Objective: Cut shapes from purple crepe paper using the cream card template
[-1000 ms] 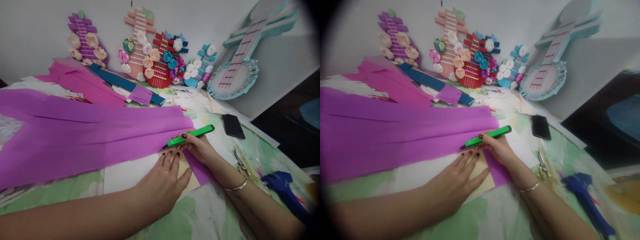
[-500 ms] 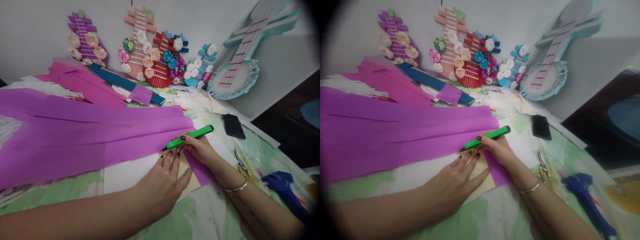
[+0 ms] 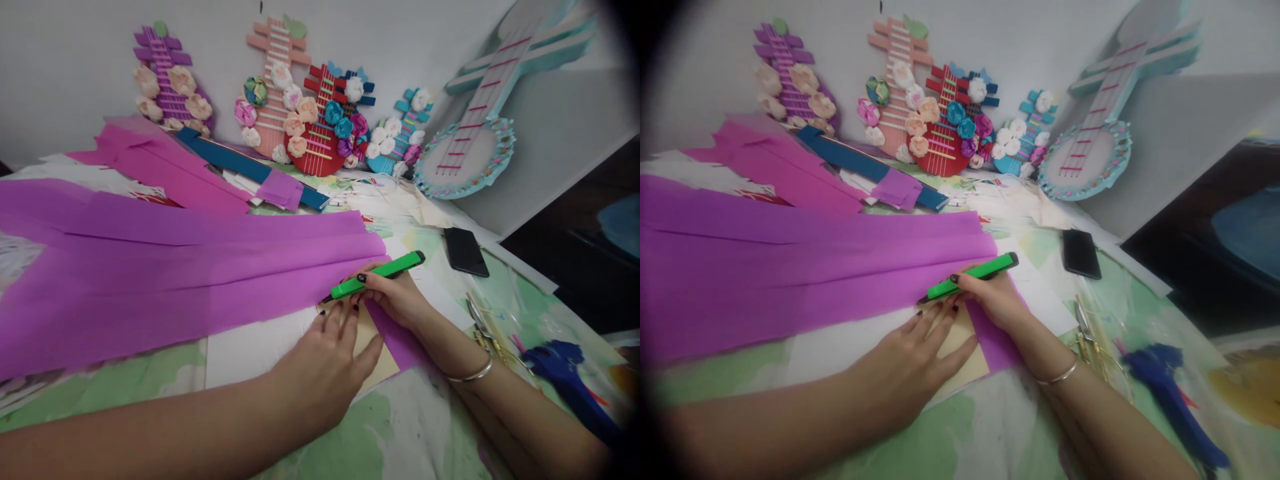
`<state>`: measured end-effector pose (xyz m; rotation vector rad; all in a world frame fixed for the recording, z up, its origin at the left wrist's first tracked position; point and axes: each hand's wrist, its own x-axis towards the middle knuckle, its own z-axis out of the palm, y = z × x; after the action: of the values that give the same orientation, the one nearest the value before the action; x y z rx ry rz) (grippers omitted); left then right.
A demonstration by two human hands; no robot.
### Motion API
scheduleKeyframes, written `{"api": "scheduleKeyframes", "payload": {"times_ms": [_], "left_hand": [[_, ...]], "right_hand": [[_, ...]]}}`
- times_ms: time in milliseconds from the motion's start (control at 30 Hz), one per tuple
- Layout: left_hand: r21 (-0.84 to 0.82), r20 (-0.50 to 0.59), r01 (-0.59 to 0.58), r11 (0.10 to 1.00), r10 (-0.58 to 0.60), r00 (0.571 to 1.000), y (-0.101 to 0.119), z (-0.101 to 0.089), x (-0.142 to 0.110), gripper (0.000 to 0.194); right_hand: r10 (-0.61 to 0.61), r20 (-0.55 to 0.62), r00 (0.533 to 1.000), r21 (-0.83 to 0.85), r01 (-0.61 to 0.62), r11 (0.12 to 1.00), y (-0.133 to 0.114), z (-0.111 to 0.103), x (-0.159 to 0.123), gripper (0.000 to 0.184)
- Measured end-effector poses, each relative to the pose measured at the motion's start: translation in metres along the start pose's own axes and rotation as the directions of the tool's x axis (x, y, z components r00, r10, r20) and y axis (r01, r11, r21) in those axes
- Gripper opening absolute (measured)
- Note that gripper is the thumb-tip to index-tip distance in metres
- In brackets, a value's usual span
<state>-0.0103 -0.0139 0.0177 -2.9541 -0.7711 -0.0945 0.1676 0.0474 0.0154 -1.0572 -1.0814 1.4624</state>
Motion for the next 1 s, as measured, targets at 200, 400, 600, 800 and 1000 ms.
{"api": "scheduleKeyframes", "payload": {"times_ms": [200, 400, 600, 800, 1000], "left_hand": [[0.01, -0.013, 0.005, 1.0, -0.005, 1.0, -0.0009, 0.0006, 0.0008, 0.059], [0.003, 0.005, 0.001, 1.0, -0.001, 1.0, -0.0001, 0.0, 0.0005, 0.059], [0.008, -0.015, 0.003, 1.0, -0.003, 1.0, 0.0003, 0.0017, -0.0001, 0.06], [-0.007, 0.019, 0.004, 1.0, -0.004, 1.0, -0.0004, 0.0022, 0.0006, 0.061], [-0.013, 0.033, 0.0, 1.0, 0.0, 0.999, -0.0006, 0.0001, 0.001, 0.062]], "right_hand": [[-0.002, 0.033, 0.999, 0.023, 0.001, 1.0, -0.0002, -0.0031, 0.0021, 0.02], [0.022, 0.003, 1.0, 0.005, -0.022, 1.0, -0.002, -0.0028, 0.0011, 0.023], [-0.017, 0.001, 1.0, -0.018, 0.017, 1.0, -0.0007, -0.0002, 0.0, 0.022], [-0.002, 0.008, 1.0, 0.026, 0.002, 1.0, -0.001, -0.0052, 0.0025, 0.021], [-0.012, 0.018, 1.0, 0.005, 0.012, 1.0, 0.0002, -0.0093, 0.0031, 0.02]]}}
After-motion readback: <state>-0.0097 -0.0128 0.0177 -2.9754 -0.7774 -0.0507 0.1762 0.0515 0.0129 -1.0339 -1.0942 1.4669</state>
